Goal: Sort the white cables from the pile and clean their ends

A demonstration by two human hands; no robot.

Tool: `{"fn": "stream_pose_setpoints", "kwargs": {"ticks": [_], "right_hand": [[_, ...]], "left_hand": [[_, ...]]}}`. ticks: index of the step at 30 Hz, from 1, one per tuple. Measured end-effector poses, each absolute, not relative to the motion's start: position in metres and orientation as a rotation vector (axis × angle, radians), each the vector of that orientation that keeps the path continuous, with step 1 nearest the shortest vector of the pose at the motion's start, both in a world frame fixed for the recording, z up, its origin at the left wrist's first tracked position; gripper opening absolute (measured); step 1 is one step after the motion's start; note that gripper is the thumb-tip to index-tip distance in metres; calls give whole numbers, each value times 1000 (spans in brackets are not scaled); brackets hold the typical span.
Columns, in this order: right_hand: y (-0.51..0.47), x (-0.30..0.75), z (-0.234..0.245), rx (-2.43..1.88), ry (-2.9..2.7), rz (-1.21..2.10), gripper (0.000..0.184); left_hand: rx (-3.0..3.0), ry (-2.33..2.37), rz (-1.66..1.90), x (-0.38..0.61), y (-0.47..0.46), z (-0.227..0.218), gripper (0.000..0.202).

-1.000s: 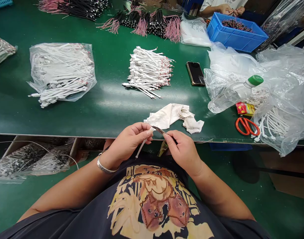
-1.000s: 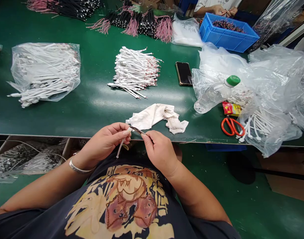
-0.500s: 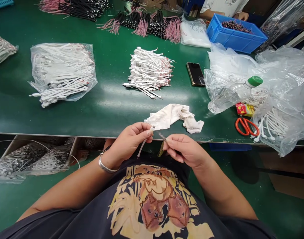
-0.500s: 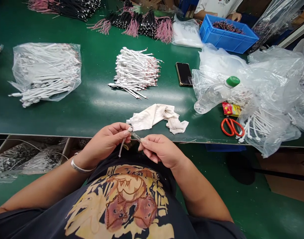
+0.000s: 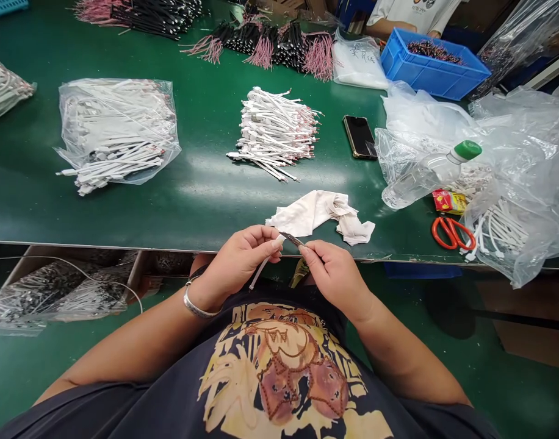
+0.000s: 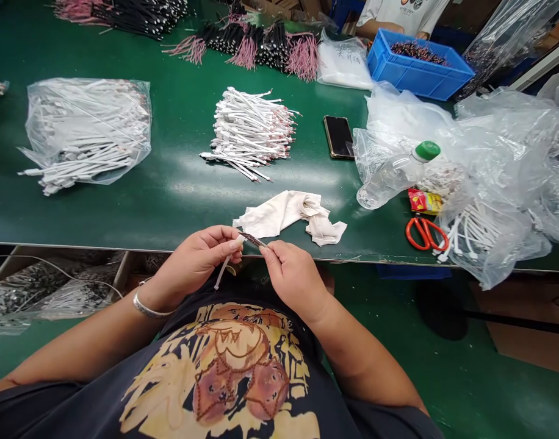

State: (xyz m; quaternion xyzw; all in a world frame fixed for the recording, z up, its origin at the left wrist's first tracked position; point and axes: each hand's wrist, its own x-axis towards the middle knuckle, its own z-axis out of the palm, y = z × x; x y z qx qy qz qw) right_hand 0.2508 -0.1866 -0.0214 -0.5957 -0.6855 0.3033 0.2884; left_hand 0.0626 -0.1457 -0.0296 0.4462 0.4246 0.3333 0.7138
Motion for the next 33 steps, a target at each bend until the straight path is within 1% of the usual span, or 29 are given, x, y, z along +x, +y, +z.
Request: {"fn": "stream_pose_setpoints", "kwargs": {"ticks": [1, 4, 5, 6, 7, 9, 16, 19, 20, 21, 22, 24, 25, 26, 27, 28, 30, 31, 32, 33], "right_hand": [[-187, 252, -21, -1581, -1798, 911, 30], [-186, 257, -22, -1450, -1581, 1558, 35], [-186, 259, -23, -1397, -1483, 1728, 36], [-186, 261, -23, -1372, -1405, 1803, 36], [-185, 262, -24, -1386, -1356, 1784, 36], [-185, 263, -26, -1465, -1360, 1607, 36], [-187, 254, -26, -1586, -1688, 1037, 34], [-188, 251, -23, -1596, -1792, 854, 32], [-189, 251, -22, -1599, -1785, 848, 31], [-189, 251, -21, -1590, -1767, 923, 32], [-189, 252, -21, -1557, -1748, 1089, 33], [-189, 254, -18, -1418, -1684, 1539, 37], [-188, 257, -17, -1356, -1650, 1698, 39], [-187, 260, -15, -1350, -1639, 1734, 39], [-186, 265, -13, -1414, -1651, 1620, 39], [-185, 272, -12, -1528, -1680, 1377, 37], [-179, 289, -11, -1755, -1752, 639, 33], [-175, 298, -13, -1822, -1797, 320, 32], [-169, 306, -15, -1863, -1839, 100, 32], [-164, 313, -17, -1876, -1888, -46, 32]], "left_hand": [[990, 940, 744, 63, -146, -31, 19], [1001, 937, 762, 62, -147, -32, 20], [1008, 939, 763, 62, -147, -32, 20], [1016, 941, 759, 62, -146, -32, 20], [1023, 942, 751, 62, -146, -31, 20], [1030, 946, 735, 62, -146, -30, 21], [1030, 950, 734, 62, -146, -29, 21], [1020, 948, 739, 62, -146, -30, 20], [1016, 943, 736, 62, -145, -31, 20], [1010, 938, 735, 62, -145, -31, 20], [1005, 932, 739, 62, -145, -32, 20], [994, 923, 756, 64, -146, -32, 19], [988, 924, 764, 65, -146, -31, 19], [983, 928, 772, 65, -148, -29, 19], [978, 931, 780, 65, -150, -27, 18], [972, 932, 787, 64, -151, -24, 17], [970, 922, 825, 56, -153, -19, 17], [984, 927, 861, 49, -153, -17, 21], [1005, 950, 915, 40, -152, -15, 26], [1025, 995, 991, 30, -150, -13, 30]]}}
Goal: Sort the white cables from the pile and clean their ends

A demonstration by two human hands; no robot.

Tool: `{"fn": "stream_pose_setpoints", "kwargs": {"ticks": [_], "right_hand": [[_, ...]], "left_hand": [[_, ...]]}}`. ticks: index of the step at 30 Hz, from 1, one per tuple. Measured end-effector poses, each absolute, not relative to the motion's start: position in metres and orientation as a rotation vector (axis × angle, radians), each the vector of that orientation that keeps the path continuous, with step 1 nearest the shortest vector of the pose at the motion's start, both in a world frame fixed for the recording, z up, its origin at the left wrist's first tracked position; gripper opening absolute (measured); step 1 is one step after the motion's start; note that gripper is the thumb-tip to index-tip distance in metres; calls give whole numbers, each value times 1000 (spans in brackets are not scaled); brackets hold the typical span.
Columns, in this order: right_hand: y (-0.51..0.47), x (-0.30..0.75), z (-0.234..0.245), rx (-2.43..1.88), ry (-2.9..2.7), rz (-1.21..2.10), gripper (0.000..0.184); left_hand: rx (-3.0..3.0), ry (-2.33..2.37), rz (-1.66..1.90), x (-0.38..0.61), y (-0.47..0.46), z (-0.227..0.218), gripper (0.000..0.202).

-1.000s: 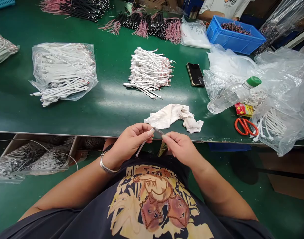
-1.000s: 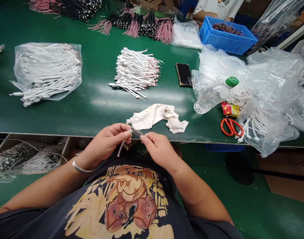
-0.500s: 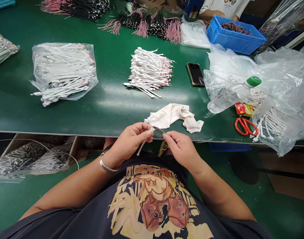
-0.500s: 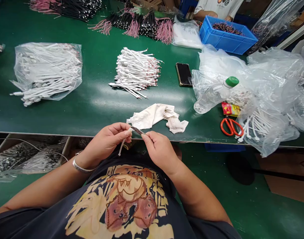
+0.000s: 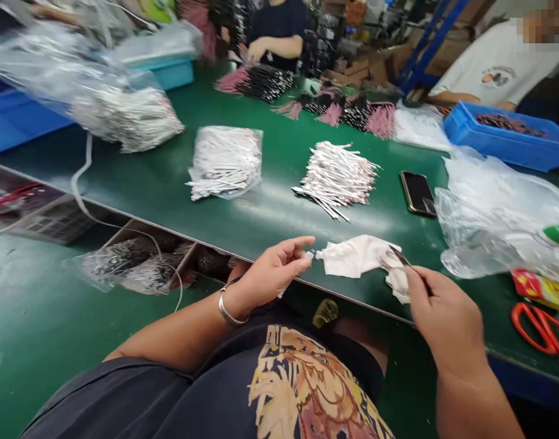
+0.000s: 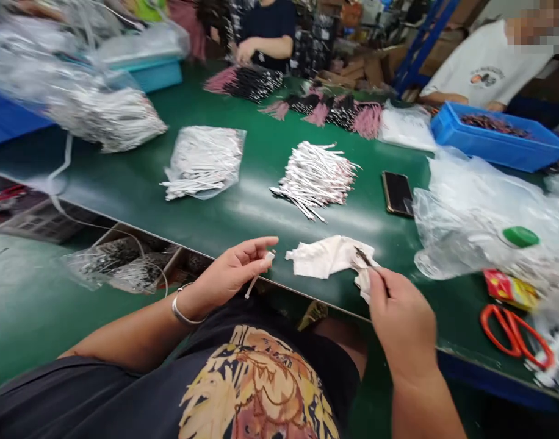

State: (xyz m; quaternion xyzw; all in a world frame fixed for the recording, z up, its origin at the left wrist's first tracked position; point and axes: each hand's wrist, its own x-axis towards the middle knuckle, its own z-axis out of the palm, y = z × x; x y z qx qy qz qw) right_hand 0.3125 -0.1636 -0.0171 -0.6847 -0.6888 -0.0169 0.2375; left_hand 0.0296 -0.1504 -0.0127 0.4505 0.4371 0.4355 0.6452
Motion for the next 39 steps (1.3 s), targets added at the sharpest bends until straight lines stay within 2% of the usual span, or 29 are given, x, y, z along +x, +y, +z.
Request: {"fn": "stream_pose_setpoints", "kwargs": {"ticks": [3, 8, 14, 20, 27, 30, 32, 35, 39], "right_hand": [[-152, 312, -23, -1723, -1971, -255, 39], [-151, 261, -21, -1289, -2146, 135, 27], [-142, 218, -20, -1147, -2256, 185, 22], [-134, 163, -8, -957, -2435, 288, 21], [-80, 55, -5, -699, -2619, 227, 24], [-45, 5, -7, -767, -2682, 180, 36], [-24, -23, -8, -795, -2749, 148, 44], [0, -53, -13, -773, -2827, 148, 46], [17, -72, -20, -753, -2907, 167, 46]], "left_hand": [[942, 1160, 1340, -5, -145, -7, 30], [531, 1179, 1705, -56, -117, -2, 23], [533, 1534, 1912, -113, -56, -15, 25], [873, 1801, 1687, -135, -43, -24, 20], [1337, 1999, 1442, -159, -55, -14, 21], [1422, 2134, 1380, -172, -56, -14, 29], [1405, 2252, 1326, -182, -51, -17, 43], [1325, 2358, 1180, -198, -36, -25, 58], [1287, 2346, 1027, -214, -19, -33, 33]]}}
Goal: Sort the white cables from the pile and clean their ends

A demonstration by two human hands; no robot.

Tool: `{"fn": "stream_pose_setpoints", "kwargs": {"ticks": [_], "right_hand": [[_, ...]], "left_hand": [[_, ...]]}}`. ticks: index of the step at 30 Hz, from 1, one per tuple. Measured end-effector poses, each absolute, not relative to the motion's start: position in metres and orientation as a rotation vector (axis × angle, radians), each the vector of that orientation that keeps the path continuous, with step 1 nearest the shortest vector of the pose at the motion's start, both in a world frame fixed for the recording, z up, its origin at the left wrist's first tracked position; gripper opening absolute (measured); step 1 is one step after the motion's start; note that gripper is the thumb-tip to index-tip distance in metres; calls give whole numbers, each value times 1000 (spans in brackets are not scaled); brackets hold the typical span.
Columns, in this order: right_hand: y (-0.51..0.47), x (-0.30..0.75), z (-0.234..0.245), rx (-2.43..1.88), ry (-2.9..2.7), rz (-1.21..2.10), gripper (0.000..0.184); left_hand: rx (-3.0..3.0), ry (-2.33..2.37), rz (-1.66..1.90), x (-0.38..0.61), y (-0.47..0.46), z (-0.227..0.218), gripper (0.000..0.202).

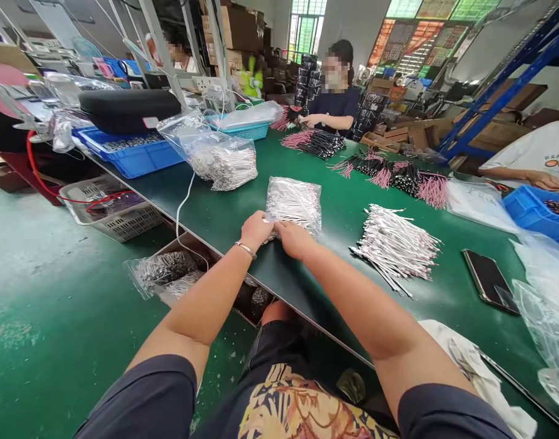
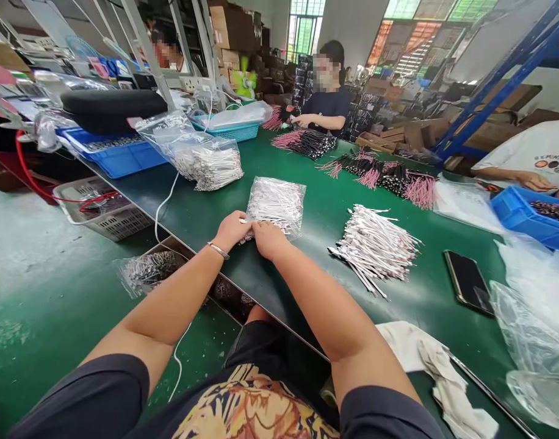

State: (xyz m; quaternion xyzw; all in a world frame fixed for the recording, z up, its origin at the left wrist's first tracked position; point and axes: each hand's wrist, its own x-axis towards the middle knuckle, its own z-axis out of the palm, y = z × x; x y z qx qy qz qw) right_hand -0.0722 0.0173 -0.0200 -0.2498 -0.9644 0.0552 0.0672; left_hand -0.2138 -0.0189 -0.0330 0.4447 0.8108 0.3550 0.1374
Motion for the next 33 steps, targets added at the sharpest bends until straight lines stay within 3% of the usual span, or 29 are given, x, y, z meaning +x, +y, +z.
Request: {"fn": "stream_pose_setpoints", "kwargs": {"ticks": [3, 8, 10, 14, 18, 25, 30, 33], "right_hand": [[21, -76, -23, -782, -2917, 163, 50], [20, -73, -29, -864, -2875, 130, 45], [19, -71, -31, -878, -2856, 115, 40], [17, -67, -31, -913, -2836, 101, 34], [23, -66, -28, -916, -2857, 121, 41], [40, -63, -26, -971, -2876, 159, 38], [31, -62, -21, -1153, -2794, 111, 40], [33, -64, -22, -1245, -2776, 118, 34]], "left_hand": [[1318, 2269, 988, -223, -19, -34, 27], [1382, 2001, 959, -235, -28, -31, 66], [1379, 1943, 977, -237, -29, -31, 71], [1336, 1950, 1043, -238, -26, -32, 38], [1352, 2003, 1115, -238, -26, -33, 11], [1400, 2053, 1181, -237, -37, -35, 15], [1417, 2159, 1185, -228, -45, -37, 6], [1472, 2206, 1127, -221, -52, -35, 14]]}}
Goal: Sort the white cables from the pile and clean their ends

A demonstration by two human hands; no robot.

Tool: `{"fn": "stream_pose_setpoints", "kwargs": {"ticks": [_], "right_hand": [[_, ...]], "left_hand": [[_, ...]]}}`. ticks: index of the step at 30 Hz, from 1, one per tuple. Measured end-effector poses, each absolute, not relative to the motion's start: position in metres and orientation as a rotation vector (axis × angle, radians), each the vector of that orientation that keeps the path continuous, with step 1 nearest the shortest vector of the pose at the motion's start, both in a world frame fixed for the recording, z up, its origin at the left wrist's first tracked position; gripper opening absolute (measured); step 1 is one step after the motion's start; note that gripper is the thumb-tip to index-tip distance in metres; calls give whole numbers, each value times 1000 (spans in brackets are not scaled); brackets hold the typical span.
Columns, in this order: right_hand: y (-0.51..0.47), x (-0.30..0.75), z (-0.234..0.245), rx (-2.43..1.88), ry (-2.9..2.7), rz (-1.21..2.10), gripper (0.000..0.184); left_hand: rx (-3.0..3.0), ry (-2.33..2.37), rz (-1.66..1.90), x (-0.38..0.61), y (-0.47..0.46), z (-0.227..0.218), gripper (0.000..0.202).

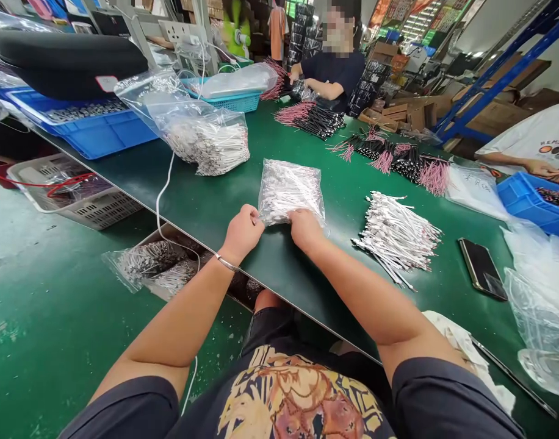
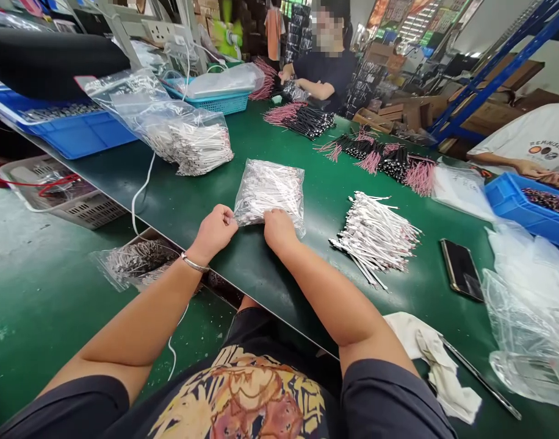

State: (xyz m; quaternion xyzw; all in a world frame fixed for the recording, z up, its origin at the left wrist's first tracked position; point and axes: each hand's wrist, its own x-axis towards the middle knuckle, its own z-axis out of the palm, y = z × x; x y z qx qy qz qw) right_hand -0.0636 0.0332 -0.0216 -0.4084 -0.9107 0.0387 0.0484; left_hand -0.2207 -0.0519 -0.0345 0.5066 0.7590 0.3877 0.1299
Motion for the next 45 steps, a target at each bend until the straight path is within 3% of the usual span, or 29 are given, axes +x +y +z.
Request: {"fn": "stream_pose_setpoints", "kwargs": {"ticks": [9, 15, 18, 22, 30, 39, 45], "right_hand": [[44, -58, -17, -1249, -2827, 83, 32], [15, -53, -6, -1156, -2853, 12, 37], [9, -55, -5, -1178, -2863, 4, 33], [15, -63, -12, -1206, -2895, 59, 32], [40, -82, -18, -1279, -2787, 99, 34], [24, -79, -13, -1027, -2889, 186, 21], [52, -102, -12, -1059, -2871, 190, 30]], "left_hand": [[1519, 2246, 1009, -221, -58, -31, 29], [1847, 2598, 871, -193, -66, -13, 44], [2025, 2660, 768, -175, -69, -8, 38], [2304, 2375, 606, -162, -73, -19, 19], [2360, 2254, 582, -159, -79, -46, 38], [2339, 2233, 558, -157, -80, -41, 33], [2370, 2238, 491, -158, -79, -45, 37]]}}
